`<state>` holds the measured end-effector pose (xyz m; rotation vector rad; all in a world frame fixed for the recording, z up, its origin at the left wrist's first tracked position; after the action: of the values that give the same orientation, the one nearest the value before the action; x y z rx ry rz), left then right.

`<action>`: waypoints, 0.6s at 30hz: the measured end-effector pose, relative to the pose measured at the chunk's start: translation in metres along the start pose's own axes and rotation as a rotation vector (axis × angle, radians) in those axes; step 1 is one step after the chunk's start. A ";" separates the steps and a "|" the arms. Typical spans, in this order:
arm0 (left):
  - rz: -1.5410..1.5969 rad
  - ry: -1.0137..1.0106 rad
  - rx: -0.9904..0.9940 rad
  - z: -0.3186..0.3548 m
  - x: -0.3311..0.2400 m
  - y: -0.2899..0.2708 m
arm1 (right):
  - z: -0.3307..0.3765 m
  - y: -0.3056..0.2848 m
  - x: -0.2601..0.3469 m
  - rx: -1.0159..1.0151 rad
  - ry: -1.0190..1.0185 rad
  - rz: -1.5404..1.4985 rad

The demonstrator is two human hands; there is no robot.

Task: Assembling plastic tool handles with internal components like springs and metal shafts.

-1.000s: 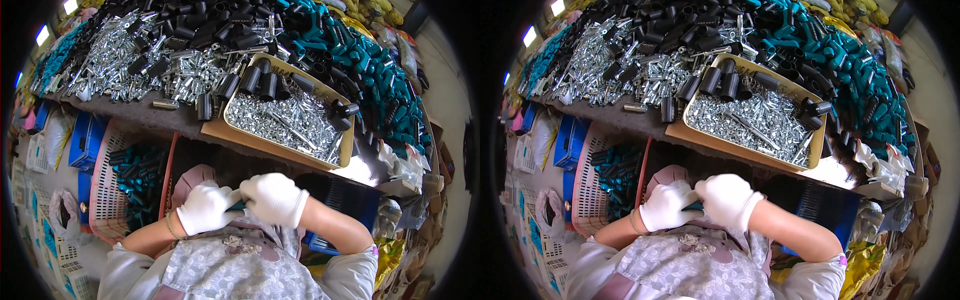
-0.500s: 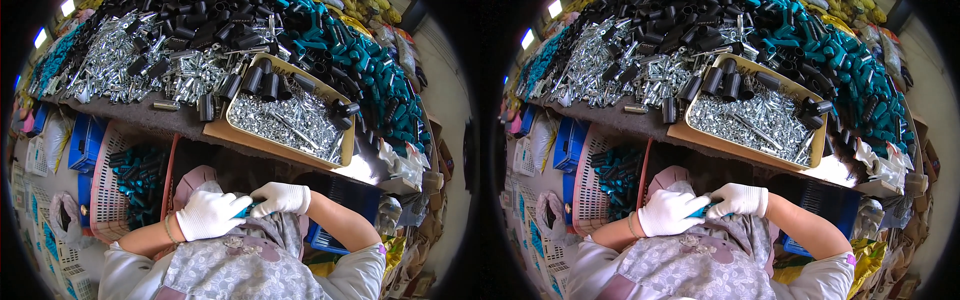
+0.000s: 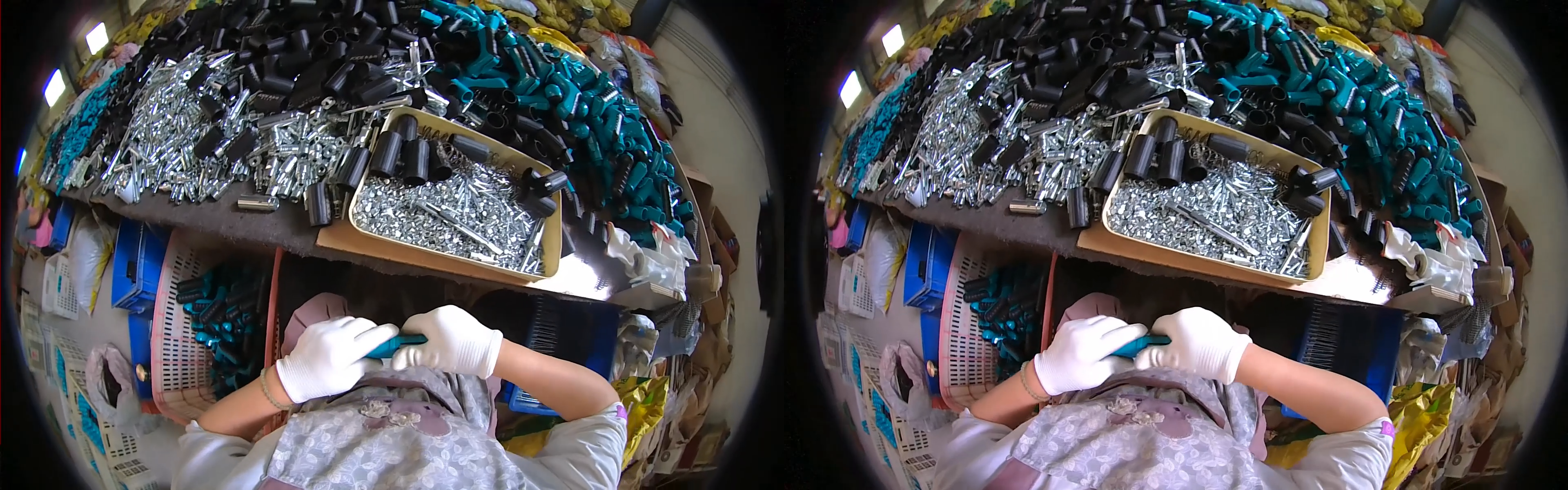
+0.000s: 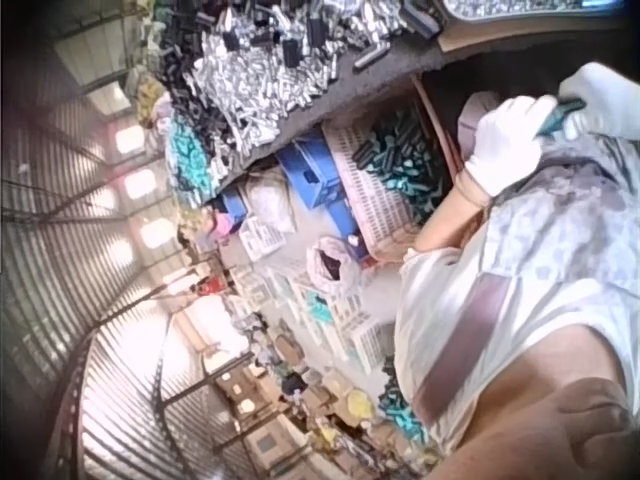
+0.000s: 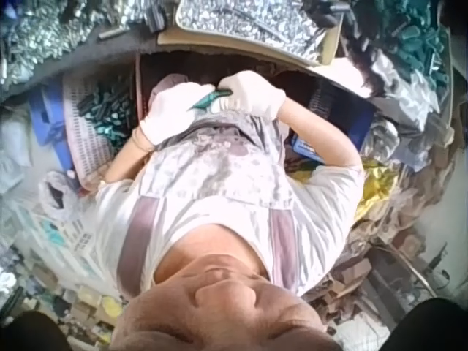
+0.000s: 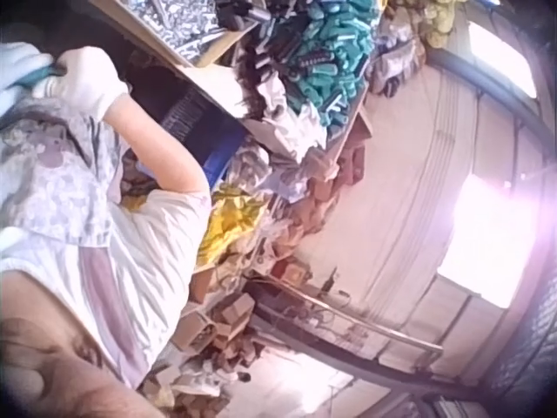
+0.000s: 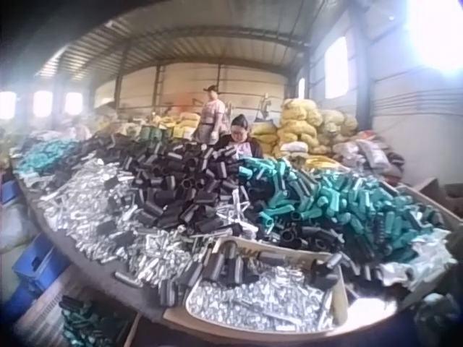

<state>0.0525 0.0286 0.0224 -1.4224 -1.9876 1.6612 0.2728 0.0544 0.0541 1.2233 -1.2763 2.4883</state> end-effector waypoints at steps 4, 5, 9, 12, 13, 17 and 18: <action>0.013 -0.093 -0.024 -0.005 -0.002 -0.002 | 0.002 -0.053 0.006 -0.484 -0.116 0.133; 0.073 -0.104 -0.051 -0.004 -0.005 -0.002 | 0.000 -0.068 -0.021 -0.707 -0.149 0.332; 0.270 -0.207 0.046 -0.007 -0.012 0.000 | -0.010 -0.100 -0.077 -0.879 0.100 0.359; 0.245 -0.120 0.039 -0.007 -0.009 0.013 | -0.013 -0.100 -0.086 -0.870 0.034 0.279; 0.234 -0.118 0.006 -0.007 -0.009 0.017 | -0.014 -0.100 -0.088 -0.887 0.036 0.222; 0.248 -0.159 0.019 -0.008 -0.009 0.015 | -0.007 -0.102 -0.084 -0.959 0.026 0.149; 0.262 -0.175 0.020 -0.009 -0.011 0.014 | -0.002 -0.099 -0.080 -0.950 0.027 0.262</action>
<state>0.0715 0.0252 0.0186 -1.6417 -1.9326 1.9703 0.3656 0.1411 0.0619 0.7841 -2.2994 1.5674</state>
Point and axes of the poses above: each hand's wrist, its own z-axis away from the middle knuckle, its own y-axis out of the palm, x = y × z, the point moved 1 cm from there along -z, towards the middle knuckle, and after that the axes turned 5 degrees about -z, right-handed, at the moved point
